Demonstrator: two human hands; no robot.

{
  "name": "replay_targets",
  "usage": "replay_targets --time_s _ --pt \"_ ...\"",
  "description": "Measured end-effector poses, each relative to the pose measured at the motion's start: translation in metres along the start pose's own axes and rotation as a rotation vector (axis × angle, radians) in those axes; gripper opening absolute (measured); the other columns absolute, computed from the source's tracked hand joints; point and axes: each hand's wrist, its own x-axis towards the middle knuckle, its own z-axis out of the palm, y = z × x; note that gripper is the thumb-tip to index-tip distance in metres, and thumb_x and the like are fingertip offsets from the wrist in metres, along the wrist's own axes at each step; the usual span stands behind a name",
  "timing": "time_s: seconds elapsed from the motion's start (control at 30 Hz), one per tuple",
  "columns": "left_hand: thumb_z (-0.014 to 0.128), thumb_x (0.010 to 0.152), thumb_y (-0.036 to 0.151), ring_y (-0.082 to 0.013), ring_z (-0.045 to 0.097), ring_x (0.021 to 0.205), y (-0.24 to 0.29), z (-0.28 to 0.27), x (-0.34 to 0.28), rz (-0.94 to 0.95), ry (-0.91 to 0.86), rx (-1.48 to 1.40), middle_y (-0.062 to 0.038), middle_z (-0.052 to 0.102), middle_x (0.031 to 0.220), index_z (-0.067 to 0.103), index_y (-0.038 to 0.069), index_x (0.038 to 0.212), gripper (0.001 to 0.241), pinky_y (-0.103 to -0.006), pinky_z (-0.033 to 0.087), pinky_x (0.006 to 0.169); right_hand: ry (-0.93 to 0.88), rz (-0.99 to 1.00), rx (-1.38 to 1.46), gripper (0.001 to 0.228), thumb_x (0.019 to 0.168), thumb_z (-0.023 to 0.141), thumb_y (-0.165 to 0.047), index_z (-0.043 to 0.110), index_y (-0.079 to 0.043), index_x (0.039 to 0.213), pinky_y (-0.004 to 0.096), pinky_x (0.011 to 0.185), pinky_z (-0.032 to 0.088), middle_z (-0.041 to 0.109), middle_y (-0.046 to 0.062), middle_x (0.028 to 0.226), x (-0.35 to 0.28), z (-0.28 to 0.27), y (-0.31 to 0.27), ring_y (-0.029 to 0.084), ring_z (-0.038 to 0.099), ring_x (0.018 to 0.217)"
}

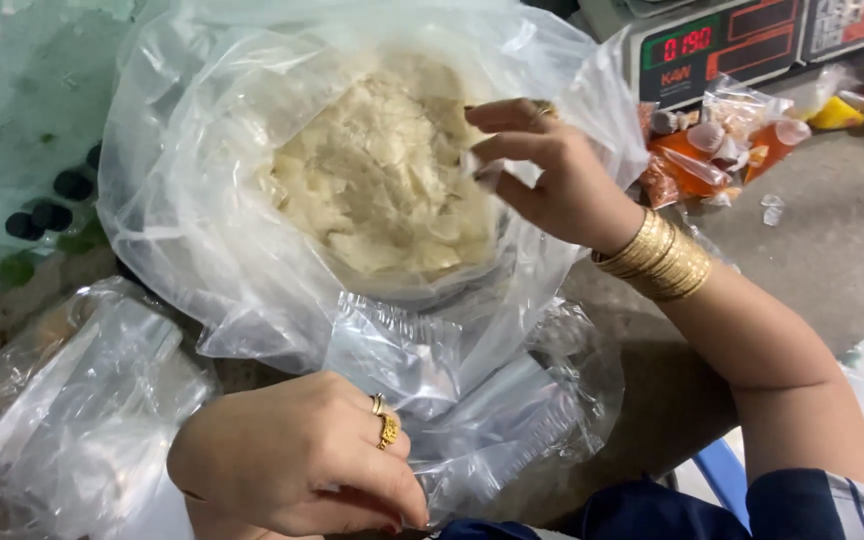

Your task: A person is portioning out flaky food items from a large bulk bag into smaller individual plastic bags on a counter next to a digital scale.

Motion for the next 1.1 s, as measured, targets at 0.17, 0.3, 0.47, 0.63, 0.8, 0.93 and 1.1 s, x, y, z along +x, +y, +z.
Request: replay_targets --time_s 0.17,0.3,0.47,0.63,0.8,0.93,1.1 --pt "0.061 0.105 0.016 -0.0191 0.061 0.063 -0.003 0.004 0.0 0.031 0.016 0.012 -0.001 0.065 0.079 0.066 0.012 0.105 0.007 -0.0321 0.049 0.06 -0.128 0.339 0.156 0.015 0.098 0.072 -0.018 0.064 -0.006 0.104 0.031 0.08 0.063 0.064 0.012 0.113 0.0 -0.002 0.007 0.02 0.067 0.099" --pt "0.058 0.106 0.021 -0.0197 0.061 0.063 -0.005 0.004 -0.003 0.01 0.0 0.03 -0.002 0.063 0.08 0.066 0.016 0.107 0.01 -0.0315 0.048 0.059 -0.115 0.468 0.348 0.013 0.107 0.06 -0.015 0.068 -0.005 0.107 0.015 0.046 0.034 0.057 -0.001 0.079 -0.001 -0.012 0.009 0.002 0.038 0.055" --pt "0.057 0.106 0.022 -0.0194 0.061 0.061 -0.004 0.005 -0.004 0.009 0.008 0.012 -0.001 0.066 0.083 0.067 0.016 0.107 0.012 -0.0307 0.049 0.061 0.034 0.386 0.621 0.009 0.105 0.061 -0.004 0.053 -0.007 0.105 0.029 0.084 0.061 0.065 0.01 0.101 -0.003 -0.015 0.013 0.017 0.067 0.09" --pt "0.058 0.106 0.023 -0.0181 0.062 0.063 -0.002 0.007 -0.005 -0.02 0.0 0.012 0.001 0.067 0.085 0.068 0.018 0.108 0.011 -0.0298 0.05 0.064 -0.029 0.343 0.589 0.018 0.1 0.065 0.002 0.056 -0.002 0.115 0.031 0.097 0.065 0.067 0.01 0.107 0.0 -0.016 0.007 0.019 0.073 0.104" --pt "0.06 0.103 0.018 -0.0225 0.066 0.064 0.009 -0.005 0.004 -0.063 -0.019 -0.057 -0.004 0.068 0.083 0.068 0.012 0.105 0.01 -0.0331 0.051 0.059 0.108 0.378 0.335 0.014 0.101 0.07 -0.003 0.064 0.002 0.112 0.023 0.061 0.059 0.072 0.011 0.089 -0.02 -0.036 -0.006 0.012 0.066 0.064" --pt "0.055 0.106 0.024 -0.0226 0.064 0.062 0.0 -0.004 0.008 -0.043 -0.039 -0.055 -0.006 0.065 0.078 0.069 0.011 0.105 0.02 -0.0344 0.049 0.058 0.222 0.115 0.07 0.033 0.113 0.065 0.006 0.047 -0.003 0.087 0.039 0.095 0.058 0.067 0.017 0.086 -0.056 -0.113 0.018 0.026 0.07 0.093" --pt "0.056 0.105 0.019 -0.0168 0.061 0.06 -0.009 -0.006 0.016 -0.088 -0.073 -0.088 -0.002 0.061 0.073 0.069 0.013 0.099 0.015 -0.0302 0.047 0.057 0.479 0.404 -0.347 0.031 0.131 0.073 0.0 0.062 0.0 0.101 0.036 0.079 0.055 0.067 0.016 0.098 -0.166 -0.259 0.138 0.023 0.067 0.093"
